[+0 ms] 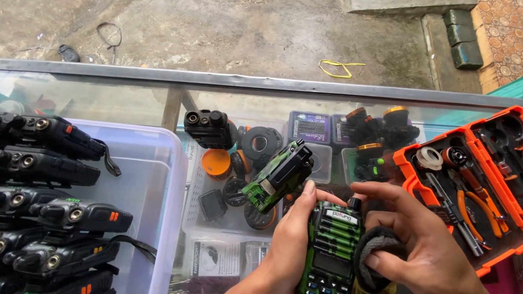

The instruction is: The person wipes the exterior of a green and black walkie-talkie with a yellow cloth, then places it on a glass counter. They pick up another walkie-talkie and continue wiping it with the cloth.

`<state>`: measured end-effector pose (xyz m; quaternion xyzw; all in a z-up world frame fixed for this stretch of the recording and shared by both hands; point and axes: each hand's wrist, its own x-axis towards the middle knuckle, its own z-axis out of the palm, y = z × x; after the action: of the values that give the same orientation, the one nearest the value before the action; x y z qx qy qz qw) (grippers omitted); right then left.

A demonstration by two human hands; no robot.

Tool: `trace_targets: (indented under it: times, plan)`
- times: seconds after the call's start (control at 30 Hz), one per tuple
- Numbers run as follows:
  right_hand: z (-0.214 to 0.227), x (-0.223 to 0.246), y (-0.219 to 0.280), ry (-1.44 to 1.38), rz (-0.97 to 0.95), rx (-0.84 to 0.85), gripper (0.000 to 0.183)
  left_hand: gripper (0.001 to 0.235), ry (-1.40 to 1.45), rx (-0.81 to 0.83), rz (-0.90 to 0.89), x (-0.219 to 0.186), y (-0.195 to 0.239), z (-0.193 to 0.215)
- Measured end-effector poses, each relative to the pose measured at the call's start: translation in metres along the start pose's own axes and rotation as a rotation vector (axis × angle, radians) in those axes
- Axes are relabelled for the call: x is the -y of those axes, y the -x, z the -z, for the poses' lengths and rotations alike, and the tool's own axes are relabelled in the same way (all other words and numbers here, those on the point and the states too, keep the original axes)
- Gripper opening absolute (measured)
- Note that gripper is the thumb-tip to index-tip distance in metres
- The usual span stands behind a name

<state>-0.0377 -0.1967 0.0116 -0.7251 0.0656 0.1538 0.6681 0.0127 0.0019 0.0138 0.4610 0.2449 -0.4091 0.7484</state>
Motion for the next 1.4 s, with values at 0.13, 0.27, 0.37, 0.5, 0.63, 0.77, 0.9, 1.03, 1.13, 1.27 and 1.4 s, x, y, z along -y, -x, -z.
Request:
trace_targets:
  times: [0.13, 0.27, 0.37, 0.5, 0.63, 0.77, 0.9, 1.03, 1.13, 1.27, 1.4]
  plan:
    - [0.003, -0.008, 0.004, 0.071, 0.073, -0.076, 0.077, 0.051, 0.068, 0.076, -0.054, 0.009, -0.007, 0.004]
    - [-0.001, -0.005, 0.004, 0.154, 0.104, -0.136, 0.075, 0.048, 0.006, 0.042, -0.034, 0.006, -0.005, 0.003]
    - [-0.006, -0.003, 0.002, 0.255, 0.147, -0.166, 0.068, 0.047, 0.066, 0.026, -0.001, 0.002, -0.004, 0.002]
    - [-0.008, -0.004, 0.000, 0.246, 0.077, -0.176, 0.064, 0.048, 0.270, 0.068, 0.042, 0.008, -0.010, 0.003]
    - [-0.010, -0.003, 0.004, 0.290, 0.176, -0.121, 0.056, 0.048, 0.320, 0.126, 0.039, 0.014, -0.013, 0.006]
    - [-0.009, 0.006, 0.014, 0.368, 0.323, -0.202, 0.037, 0.049, 0.084, 0.120, 0.044, 0.019, -0.012, 0.006]
    - [0.006, 0.013, 0.015, 0.569, 0.419, -0.109, 0.035, 0.047, -0.114, 0.164, 0.107, 0.013, -0.001, 0.002]
    - [0.014, 0.014, 0.022, 0.647, 0.374, -0.119, 0.037, 0.045, -0.186, 0.292, 0.055, 0.008, 0.005, 0.002]
    - [0.025, 0.013, 0.028, 0.678, 0.301, -0.062, 0.022, 0.040, -0.278, 0.215, 0.116, -0.004, 0.014, -0.005]
    - [0.031, 0.010, 0.030, 0.696, 0.239, -0.021, 0.015, 0.036, -0.332, 0.167, 0.164, -0.010, 0.016, -0.007]
    - [0.032, 0.010, 0.027, 0.710, 0.215, -0.014, 0.016, 0.035, -0.300, 0.186, 0.162, -0.007, 0.010, -0.006]
